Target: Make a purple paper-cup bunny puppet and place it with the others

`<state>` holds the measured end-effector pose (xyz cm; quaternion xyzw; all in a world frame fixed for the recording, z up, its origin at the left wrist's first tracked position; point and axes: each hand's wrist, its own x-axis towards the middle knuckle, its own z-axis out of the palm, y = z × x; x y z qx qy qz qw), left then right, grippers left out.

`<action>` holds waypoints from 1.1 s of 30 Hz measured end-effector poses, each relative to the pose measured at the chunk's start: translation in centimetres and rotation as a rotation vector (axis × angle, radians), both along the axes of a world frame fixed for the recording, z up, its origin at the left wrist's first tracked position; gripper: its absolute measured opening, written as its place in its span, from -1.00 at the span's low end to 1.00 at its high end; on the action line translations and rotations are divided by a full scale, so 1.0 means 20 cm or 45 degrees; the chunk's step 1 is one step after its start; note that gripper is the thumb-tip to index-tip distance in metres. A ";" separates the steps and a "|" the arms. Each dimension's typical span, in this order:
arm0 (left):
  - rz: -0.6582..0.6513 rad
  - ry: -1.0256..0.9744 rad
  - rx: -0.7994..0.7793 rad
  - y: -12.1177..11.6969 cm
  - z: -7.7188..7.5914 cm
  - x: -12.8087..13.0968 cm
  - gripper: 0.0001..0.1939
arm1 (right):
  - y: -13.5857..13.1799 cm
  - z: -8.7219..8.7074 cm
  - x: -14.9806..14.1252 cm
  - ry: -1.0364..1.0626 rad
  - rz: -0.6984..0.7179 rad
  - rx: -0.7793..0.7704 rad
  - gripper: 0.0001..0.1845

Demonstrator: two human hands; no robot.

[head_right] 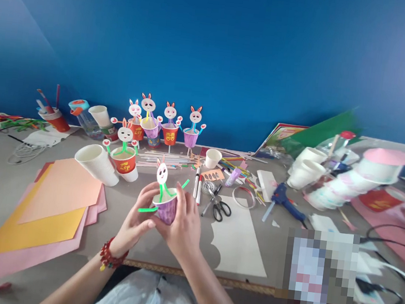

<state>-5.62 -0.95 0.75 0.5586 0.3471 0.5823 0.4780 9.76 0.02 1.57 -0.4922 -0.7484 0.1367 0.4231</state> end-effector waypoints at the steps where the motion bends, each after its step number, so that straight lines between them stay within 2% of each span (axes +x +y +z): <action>1: 0.052 -0.049 -0.072 -0.01 -0.01 0.02 -0.42 | -0.02 0.00 -0.01 -0.044 -0.007 0.039 -0.01; 3: 0.082 -0.210 -0.235 -0.03 -0.01 0.06 -0.50 | -0.05 -0.01 -0.01 -0.047 0.019 0.083 0.02; 5: 0.004 -0.393 -0.331 -0.03 -0.01 0.06 -0.54 | -0.09 -0.01 0.00 0.078 0.064 0.062 0.00; 10: -0.176 -0.574 -0.278 -0.04 0.00 0.03 -0.54 | -0.08 -0.02 0.07 0.602 0.266 -0.220 -0.33; 13: -0.220 -0.595 -0.307 -0.06 -0.02 0.04 -0.51 | -0.07 -0.03 0.08 0.651 0.337 -0.320 -0.33; 17: -0.176 -0.608 -0.353 -0.08 -0.04 0.07 -0.54 | -0.09 -0.05 0.10 0.645 0.364 -0.320 -0.26; 20: -0.208 -0.561 -0.420 -0.10 -0.04 0.07 -0.52 | -0.07 -0.04 0.15 0.831 0.472 -0.375 -0.21; 23: -0.272 -0.490 -0.454 -0.12 -0.03 0.07 -0.49 | 0.01 0.02 0.20 1.031 0.497 -0.506 -0.32; 28: -0.331 -0.419 -0.458 -0.13 -0.06 0.07 -0.56 | 0.15 0.13 0.19 0.982 0.636 -0.873 -0.51; 30: -0.319 -0.386 -0.486 -0.13 -0.07 0.07 -0.56 | 0.17 0.14 0.16 1.009 0.616 -0.975 -0.55; 33: -0.297 -0.300 -0.446 -0.13 -0.05 0.06 -0.55 | 0.17 0.12 0.11 1.058 0.504 -1.011 -0.62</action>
